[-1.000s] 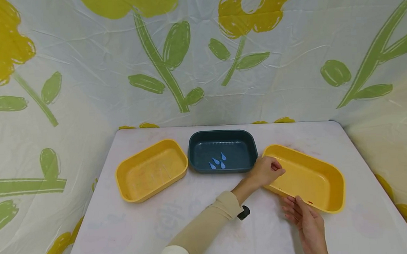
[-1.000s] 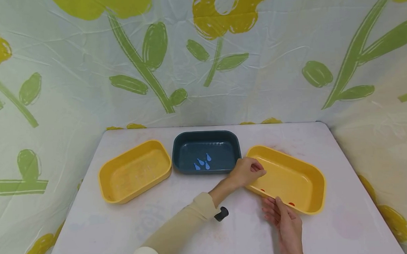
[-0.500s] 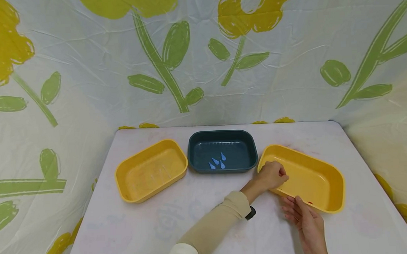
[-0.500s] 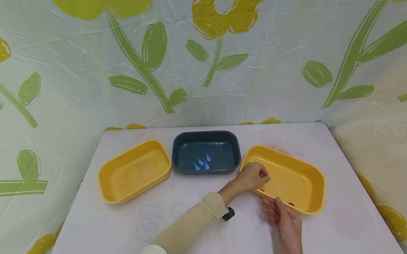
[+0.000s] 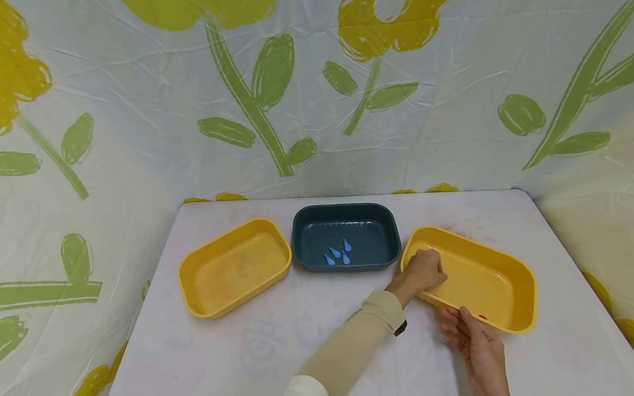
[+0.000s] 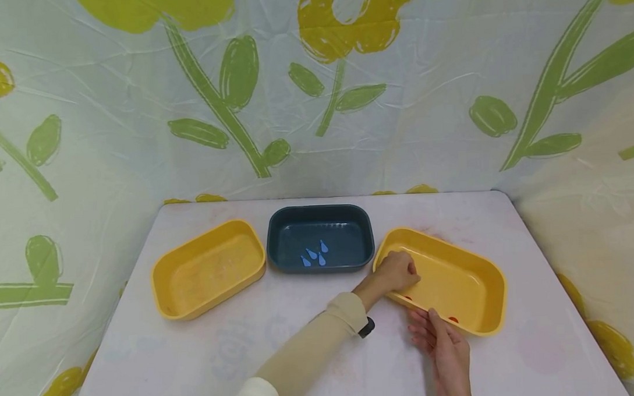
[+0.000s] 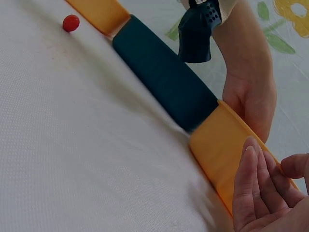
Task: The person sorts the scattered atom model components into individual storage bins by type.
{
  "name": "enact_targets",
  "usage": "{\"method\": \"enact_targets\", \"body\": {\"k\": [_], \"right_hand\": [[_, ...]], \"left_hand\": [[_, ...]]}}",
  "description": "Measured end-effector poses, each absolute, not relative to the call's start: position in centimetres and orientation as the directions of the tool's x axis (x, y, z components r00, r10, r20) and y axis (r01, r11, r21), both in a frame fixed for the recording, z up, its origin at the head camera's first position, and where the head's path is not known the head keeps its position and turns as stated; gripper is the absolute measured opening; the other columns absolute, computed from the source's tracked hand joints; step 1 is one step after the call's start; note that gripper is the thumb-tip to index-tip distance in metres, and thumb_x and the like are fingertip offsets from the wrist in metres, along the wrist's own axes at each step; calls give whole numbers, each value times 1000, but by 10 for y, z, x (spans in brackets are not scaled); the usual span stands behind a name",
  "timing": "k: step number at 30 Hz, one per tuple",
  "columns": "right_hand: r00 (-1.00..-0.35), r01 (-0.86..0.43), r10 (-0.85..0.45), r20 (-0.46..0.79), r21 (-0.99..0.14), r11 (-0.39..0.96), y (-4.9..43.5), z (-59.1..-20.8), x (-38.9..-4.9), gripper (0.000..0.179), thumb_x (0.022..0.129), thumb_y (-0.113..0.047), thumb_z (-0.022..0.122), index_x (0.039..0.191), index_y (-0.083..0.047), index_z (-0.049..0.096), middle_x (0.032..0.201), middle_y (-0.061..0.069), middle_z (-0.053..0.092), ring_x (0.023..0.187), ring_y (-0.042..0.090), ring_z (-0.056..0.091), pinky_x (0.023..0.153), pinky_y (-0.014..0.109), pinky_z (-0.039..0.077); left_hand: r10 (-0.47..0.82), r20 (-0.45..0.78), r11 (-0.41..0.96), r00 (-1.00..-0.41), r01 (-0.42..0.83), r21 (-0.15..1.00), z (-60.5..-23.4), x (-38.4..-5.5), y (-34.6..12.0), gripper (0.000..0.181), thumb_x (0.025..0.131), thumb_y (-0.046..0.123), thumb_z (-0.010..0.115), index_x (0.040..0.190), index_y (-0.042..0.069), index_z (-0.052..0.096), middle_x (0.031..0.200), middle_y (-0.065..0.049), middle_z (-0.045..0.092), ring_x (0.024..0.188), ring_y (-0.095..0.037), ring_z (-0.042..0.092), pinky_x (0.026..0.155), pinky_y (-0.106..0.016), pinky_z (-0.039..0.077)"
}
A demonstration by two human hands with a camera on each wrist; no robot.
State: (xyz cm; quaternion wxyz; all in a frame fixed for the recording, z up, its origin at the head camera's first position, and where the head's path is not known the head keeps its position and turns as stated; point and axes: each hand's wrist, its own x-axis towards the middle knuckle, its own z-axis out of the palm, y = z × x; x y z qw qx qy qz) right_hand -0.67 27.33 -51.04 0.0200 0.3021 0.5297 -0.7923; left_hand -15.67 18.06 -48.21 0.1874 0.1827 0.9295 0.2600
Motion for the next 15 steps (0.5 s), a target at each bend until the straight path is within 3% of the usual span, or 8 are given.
{"method": "enact_targets", "body": {"k": [15], "right_hand": [[-823,352,283,-492,-834,-426,273,-509,-6,30,105,-38,59,95,-22,82,97,-4,78,80,11,74,72,25,60]], "left_hand": [[415,-276,828,-867,234,510,-479,-154,182,18,94,26,77,86,13,69,70,7,58,61,-6,51,54,-17,40]]}}
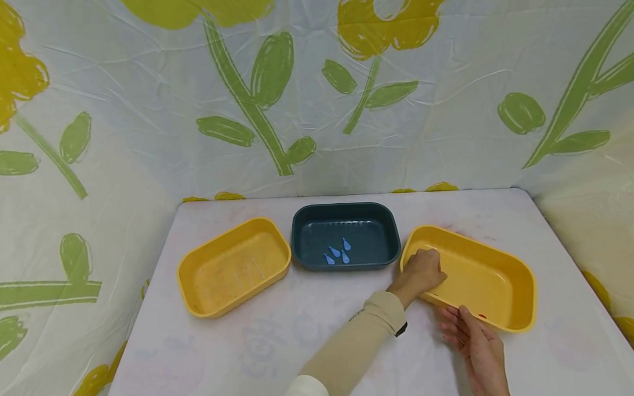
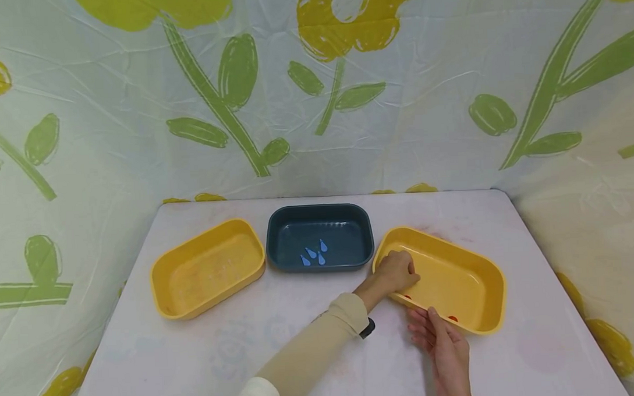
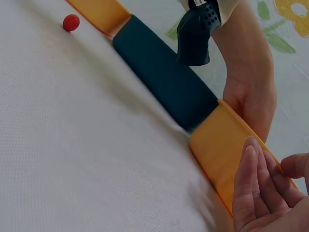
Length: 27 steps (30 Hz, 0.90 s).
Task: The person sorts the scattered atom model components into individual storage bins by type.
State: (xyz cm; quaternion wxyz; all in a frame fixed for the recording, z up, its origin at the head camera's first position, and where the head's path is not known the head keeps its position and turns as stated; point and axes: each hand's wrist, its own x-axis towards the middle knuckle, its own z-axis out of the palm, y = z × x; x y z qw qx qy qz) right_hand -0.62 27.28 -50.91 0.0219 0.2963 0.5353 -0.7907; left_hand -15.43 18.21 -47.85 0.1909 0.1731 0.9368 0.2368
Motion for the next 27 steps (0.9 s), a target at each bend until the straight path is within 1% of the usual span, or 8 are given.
{"method": "enact_targets", "body": {"k": [3,7,12,19,22,27], "right_hand": [[-815,364,287,-503,-830,-423,273,-509,-7,30,104,-39,58,95,-23,82,98,-5,78,81,11,74,72,25,60],[-807,374,289,-515,-824,-425,273,-509,-7,30,104,-40,59,94,-24,82,97,-5,78,81,11,74,73,24,60],[-801,381,290,-524,-819,-428,273,-508,-7,30,104,-41,59,94,-24,82,98,-6,78,81,11,74,74,24,60],[-786,397,297,-543,-810,-431,273,-508,-7,30,104,-42,59,94,-24,82,98,-6,78,82,11,74,74,25,60],[-777,406,302,-553,-806,-431,273,-508,-7,31,103,-43,59,94,-25,82,98,-6,78,82,11,74,75,25,60],[-758,423,314,-572,-797,-430,273,-508,-8,31,103,-43,58,93,-26,82,97,-6,78,83,11,74,74,25,60]], "left_hand": [[415,-250,820,-875,241,519,-477,-155,180,17,95,27,76,89,13,69,73,7,58,62,-5,51,55,-15,40],[429,-199,801,-881,270,534,-475,-156,175,15,96,27,75,89,15,71,78,9,62,65,-4,53,58,-13,41],[461,-139,755,-876,305,581,-473,-157,166,12,95,27,75,90,16,73,84,11,66,72,-1,55,62,-11,41],[524,-61,642,-850,347,683,-477,-156,151,11,97,23,72,94,13,76,81,12,61,72,2,51,64,-6,38],[538,-27,588,-842,352,729,-478,-154,145,10,97,21,72,95,12,76,81,12,62,73,4,51,66,-4,38],[534,9,501,-845,326,801,-476,-150,133,10,96,19,73,95,9,76,80,11,64,71,5,52,66,-4,41]]}}
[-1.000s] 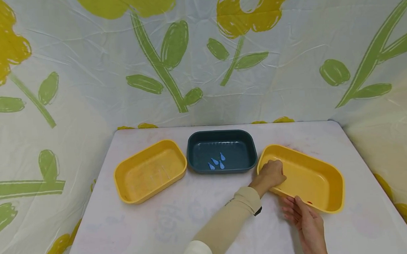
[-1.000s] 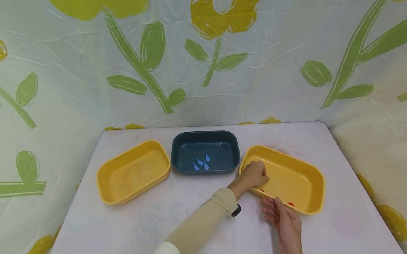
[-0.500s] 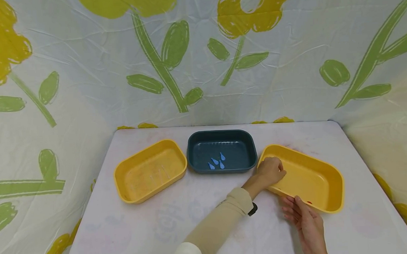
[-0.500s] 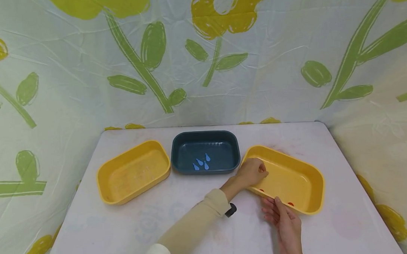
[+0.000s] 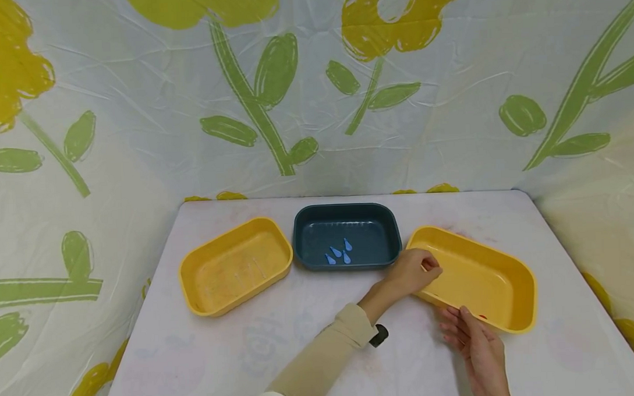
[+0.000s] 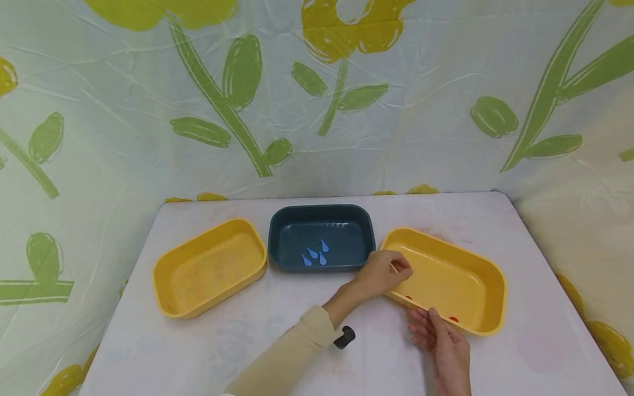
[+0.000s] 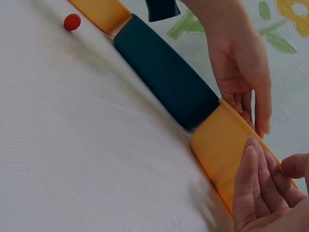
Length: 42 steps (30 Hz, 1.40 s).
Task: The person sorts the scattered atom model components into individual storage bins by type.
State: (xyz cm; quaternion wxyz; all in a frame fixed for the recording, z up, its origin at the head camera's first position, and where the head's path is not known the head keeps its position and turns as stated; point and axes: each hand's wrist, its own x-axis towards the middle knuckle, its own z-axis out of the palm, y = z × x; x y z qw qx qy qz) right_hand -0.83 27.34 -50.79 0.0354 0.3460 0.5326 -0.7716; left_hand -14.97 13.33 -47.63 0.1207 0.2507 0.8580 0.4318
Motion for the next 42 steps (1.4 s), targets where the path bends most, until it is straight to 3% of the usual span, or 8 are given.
{"method": "enact_targets", "body": {"k": [18,42], "right_hand": [[-760,420,320,-565,-803,-422,275,-509,-7,31,103,-43,58,95,-24,82,97,-6,78,82,11,74,73,26,60],[-797,375,302,-523,-820,-432,274,-508,-6,30,104,-39,59,97,-21,82,97,-4,78,81,12,74,71,26,60]], "left_hand": [[468,-13,372,-883,184,910,-473,-137,89,11,97,19,73,99,9,76,80,12,64,70,0,55,66,-12,49],[391,5,356,-920,157,921,-470,-110,21,16,98,23,71,103,9,77,87,8,68,76,0,56,70,-17,51]]}}
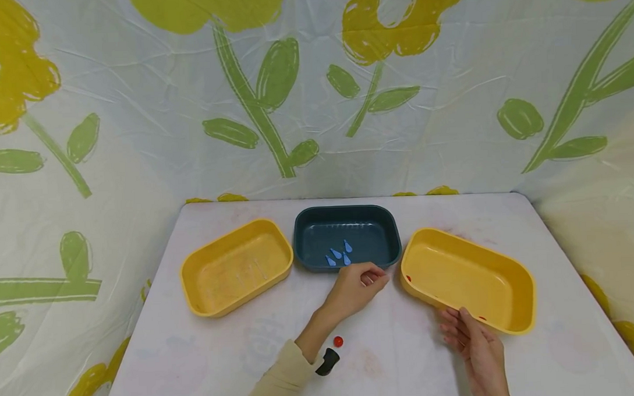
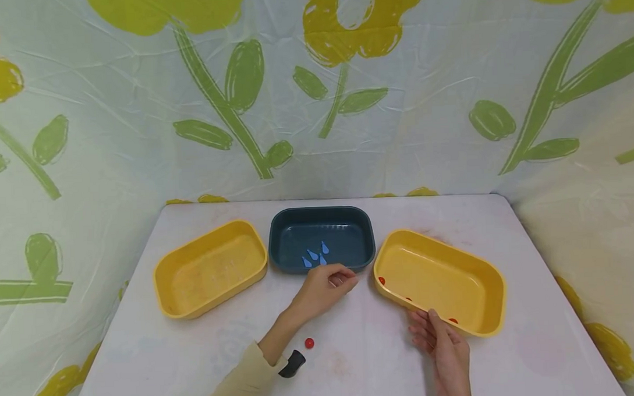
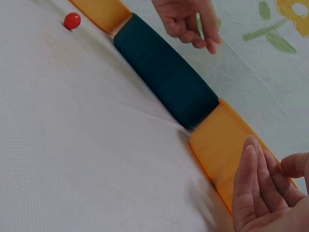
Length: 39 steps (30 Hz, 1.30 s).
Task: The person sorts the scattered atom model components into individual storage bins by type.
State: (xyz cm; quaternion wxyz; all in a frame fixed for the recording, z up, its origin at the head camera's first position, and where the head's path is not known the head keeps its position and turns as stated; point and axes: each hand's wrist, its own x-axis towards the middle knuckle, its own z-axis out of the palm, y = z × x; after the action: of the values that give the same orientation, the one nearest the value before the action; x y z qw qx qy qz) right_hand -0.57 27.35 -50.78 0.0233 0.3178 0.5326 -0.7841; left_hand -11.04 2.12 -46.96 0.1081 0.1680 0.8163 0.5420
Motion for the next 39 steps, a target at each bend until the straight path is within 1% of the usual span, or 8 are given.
{"method": "enact_targets", "body": {"k": [5,14,18,24,31,39], "right_hand": [[-807,366,297,-510,-827,-426,272,-509,-5,30,104,-38,59,97,-21,82,97,-4,78,81,12,74,71,26,60],[-814,351,299,-498,-832,-430,272,-510,-6,30,104,-37,59,97,-20,82,98,-3,78,80,12,74,70,27,60],[-801,371,302,-517,-825,-427,273,-510,-7,30,104,-39,59,97,-21,82,98,-5,78,80,12,74,71,26,60],[-771,404,318,-552,-810,-425,274,-510,-7,31,104,-42,59,96,-23,82,97,-7,78,82,12,74,72,26,60],[-781,398,308,-543,-813,-424,274,-509,-7,30,104,-41,59,97,-22,82,97,-6,78,82,12,74,72,26,60],[-797,380,302,-523,-823,-422,272,-508,-7,30,104,-40,59,98,-21,82,98,-5,78,82,13,74,72,26,60]], "left_hand": [[363,-24,363,-932,118,924,-474,-102,4,17,99,26,71,105,11,77,92,8,70,81,-2,59,74,-19,52],[296,-27,361,-955,86,929,-488,-88,-20,14,99,25,71,102,11,77,93,6,72,81,-7,61,76,-22,55],[268,-56,383,-962,53,922,-494,-83,-28,15,98,25,72,102,12,77,92,7,72,80,-7,61,74,-21,54],[252,-76,384,-965,28,923,-499,-75,-37,15,97,26,73,102,12,77,92,6,72,81,-9,62,75,-23,54],[232,-131,397,-964,-29,918,-506,-65,-47,16,98,28,73,102,13,76,90,8,70,82,-10,61,75,-22,54],[228,-167,388,-959,-67,919,-515,-52,-56,15,97,27,74,100,12,75,88,7,70,79,-10,62,73,-22,53]]}}
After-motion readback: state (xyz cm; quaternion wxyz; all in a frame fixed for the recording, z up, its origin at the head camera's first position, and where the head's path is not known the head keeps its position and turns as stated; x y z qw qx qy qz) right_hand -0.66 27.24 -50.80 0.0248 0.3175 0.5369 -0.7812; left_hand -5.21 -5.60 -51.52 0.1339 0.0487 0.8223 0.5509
